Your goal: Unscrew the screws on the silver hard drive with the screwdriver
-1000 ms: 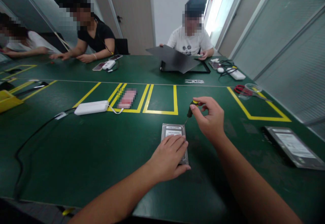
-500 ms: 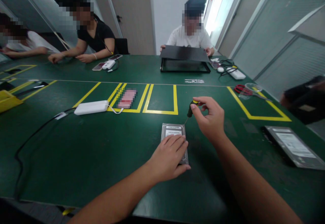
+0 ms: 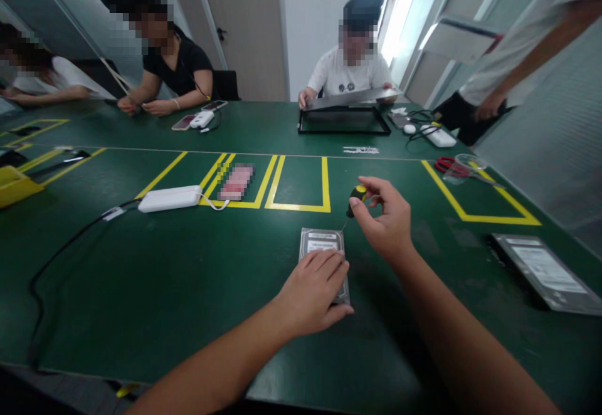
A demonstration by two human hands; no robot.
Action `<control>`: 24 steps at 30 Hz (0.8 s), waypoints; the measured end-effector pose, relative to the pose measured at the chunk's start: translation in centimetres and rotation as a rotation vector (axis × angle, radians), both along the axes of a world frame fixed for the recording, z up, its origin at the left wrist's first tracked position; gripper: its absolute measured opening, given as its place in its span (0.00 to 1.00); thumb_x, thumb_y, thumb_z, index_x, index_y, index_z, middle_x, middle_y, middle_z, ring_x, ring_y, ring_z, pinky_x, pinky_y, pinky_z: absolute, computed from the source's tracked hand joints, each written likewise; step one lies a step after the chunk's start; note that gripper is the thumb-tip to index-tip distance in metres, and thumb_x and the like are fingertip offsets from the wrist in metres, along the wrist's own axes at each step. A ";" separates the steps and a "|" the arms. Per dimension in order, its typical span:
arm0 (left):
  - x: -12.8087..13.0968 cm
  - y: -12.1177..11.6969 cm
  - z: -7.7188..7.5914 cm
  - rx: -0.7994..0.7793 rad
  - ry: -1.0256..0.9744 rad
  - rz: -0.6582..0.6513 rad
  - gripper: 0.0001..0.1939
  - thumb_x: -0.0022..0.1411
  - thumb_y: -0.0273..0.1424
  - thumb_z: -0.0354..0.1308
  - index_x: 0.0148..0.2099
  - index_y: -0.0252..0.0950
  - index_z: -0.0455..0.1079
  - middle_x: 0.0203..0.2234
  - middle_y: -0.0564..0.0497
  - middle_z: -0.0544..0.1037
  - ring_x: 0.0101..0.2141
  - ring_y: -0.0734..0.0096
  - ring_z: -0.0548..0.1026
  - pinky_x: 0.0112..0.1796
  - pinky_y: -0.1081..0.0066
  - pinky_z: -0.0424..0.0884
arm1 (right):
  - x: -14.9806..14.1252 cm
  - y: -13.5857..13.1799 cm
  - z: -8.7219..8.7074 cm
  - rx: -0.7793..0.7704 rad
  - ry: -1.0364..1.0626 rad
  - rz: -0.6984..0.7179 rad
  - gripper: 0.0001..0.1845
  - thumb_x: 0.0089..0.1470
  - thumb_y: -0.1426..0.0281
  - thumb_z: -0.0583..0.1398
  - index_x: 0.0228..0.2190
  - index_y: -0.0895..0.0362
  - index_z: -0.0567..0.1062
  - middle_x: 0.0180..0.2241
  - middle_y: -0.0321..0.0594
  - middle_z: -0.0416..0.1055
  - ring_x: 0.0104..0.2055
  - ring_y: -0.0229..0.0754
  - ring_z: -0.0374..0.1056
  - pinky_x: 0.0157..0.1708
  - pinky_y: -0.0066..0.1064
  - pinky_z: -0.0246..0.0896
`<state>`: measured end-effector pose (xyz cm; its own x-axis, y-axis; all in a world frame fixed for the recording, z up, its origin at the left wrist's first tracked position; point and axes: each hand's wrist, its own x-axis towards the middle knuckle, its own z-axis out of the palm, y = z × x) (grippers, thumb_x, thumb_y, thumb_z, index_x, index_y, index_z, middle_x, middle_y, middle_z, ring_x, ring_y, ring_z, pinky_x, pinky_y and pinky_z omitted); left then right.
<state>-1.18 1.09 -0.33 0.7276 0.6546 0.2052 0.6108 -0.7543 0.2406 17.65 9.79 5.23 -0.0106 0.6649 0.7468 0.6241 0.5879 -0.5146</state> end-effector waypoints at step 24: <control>-0.1 0.1 0.2 0.014 -0.001 -0.007 0.38 0.64 0.50 0.59 0.66 0.30 0.61 0.64 0.38 0.64 0.65 0.50 0.59 0.65 0.53 0.55 | -0.8 0.4 -3.1 -0.215 0.017 0.034 0.10 0.58 0.63 0.60 0.33 0.57 0.76 0.30 0.38 0.71 0.30 0.40 0.63 0.31 0.33 0.59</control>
